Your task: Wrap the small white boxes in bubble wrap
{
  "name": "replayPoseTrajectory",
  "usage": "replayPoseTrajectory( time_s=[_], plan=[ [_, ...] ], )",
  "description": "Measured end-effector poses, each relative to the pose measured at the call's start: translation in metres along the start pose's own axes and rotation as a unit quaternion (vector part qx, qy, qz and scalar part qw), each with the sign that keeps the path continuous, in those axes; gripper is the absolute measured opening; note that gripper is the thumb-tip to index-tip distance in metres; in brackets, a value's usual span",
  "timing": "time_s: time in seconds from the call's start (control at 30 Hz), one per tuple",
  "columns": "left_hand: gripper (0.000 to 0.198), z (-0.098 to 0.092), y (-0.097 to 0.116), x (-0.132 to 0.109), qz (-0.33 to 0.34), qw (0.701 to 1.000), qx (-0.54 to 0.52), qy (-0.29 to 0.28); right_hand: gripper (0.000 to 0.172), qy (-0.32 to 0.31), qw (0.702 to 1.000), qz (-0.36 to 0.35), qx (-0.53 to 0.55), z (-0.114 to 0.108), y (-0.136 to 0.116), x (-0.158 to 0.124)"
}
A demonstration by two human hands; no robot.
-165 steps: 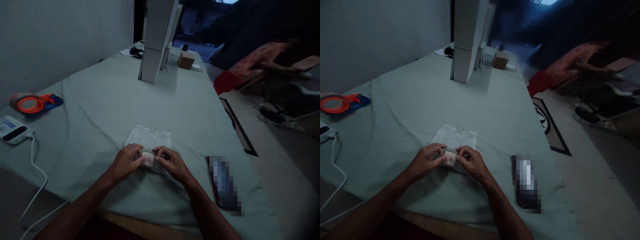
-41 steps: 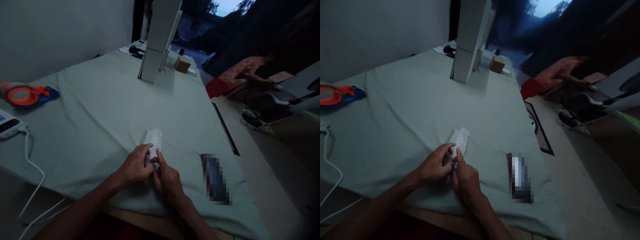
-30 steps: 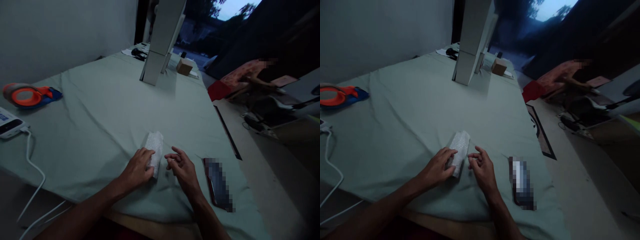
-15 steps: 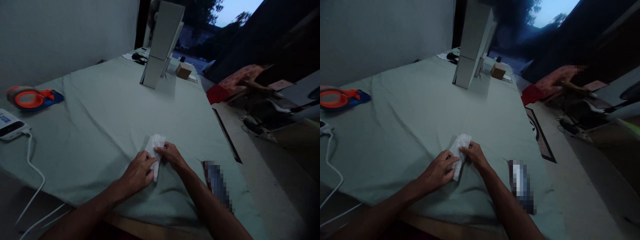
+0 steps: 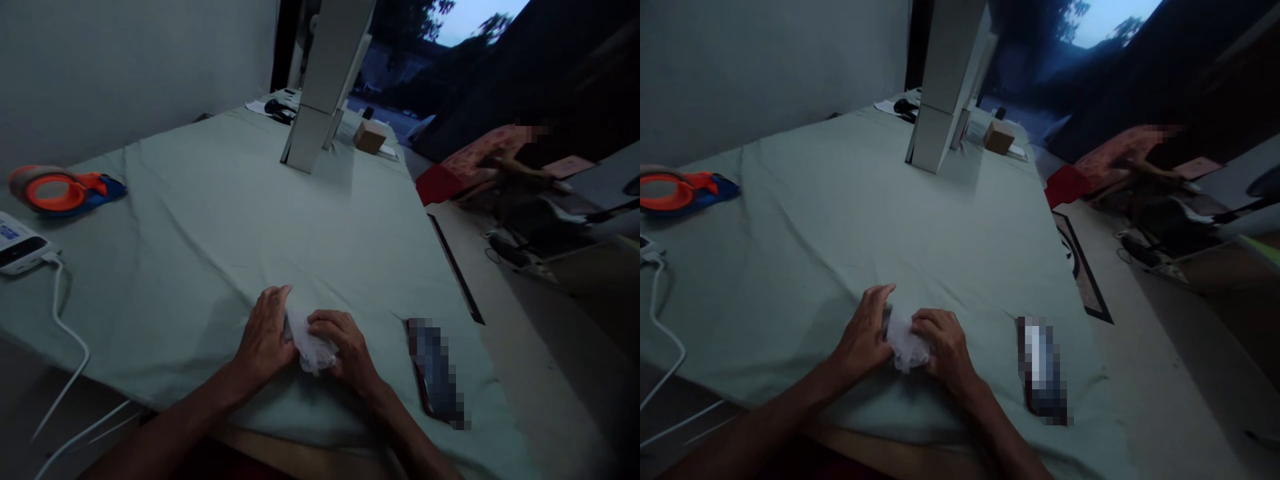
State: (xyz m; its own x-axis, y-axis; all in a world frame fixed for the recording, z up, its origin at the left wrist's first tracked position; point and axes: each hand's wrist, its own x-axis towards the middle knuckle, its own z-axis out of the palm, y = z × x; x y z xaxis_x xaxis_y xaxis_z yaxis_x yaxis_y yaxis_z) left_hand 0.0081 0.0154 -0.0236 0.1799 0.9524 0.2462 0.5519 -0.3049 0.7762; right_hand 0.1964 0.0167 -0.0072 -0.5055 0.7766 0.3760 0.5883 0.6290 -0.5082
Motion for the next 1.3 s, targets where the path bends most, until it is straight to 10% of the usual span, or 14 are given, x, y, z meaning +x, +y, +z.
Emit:
replayPoseTrajectory(
  time_s=[0.3,0.43,0.63,0.83,1.3],
  plan=[
    [0.021,-0.001,-0.005,0.005,-0.012,0.993,-0.098,-0.065,0.042,-0.028,0.997,-0.034,-0.064,0.008,-0.005,-0.011],
    [0.034,-0.009,-0.006,0.009,-0.037,0.982,-0.169,-0.073,0.018,0.017,0.985,0.132,0.106,0.006,0.003,0.008],
    [0.068,-0.01,-0.008,0.01,-0.125,0.96,-0.226,-0.112,0.036,-0.063,0.858,0.371,0.35,0.006,0.012,0.024],
    [0.078,-0.003,-0.01,0.013,-0.14,0.942,-0.277,-0.129,0.034,-0.048,0.911,0.298,0.28,0.003,0.009,0.026],
    [0.081,-0.009,-0.004,0.015,-0.14,0.95,-0.242,-0.138,0.029,-0.076,0.935,0.237,0.251,0.007,0.012,0.018]
  ],
)
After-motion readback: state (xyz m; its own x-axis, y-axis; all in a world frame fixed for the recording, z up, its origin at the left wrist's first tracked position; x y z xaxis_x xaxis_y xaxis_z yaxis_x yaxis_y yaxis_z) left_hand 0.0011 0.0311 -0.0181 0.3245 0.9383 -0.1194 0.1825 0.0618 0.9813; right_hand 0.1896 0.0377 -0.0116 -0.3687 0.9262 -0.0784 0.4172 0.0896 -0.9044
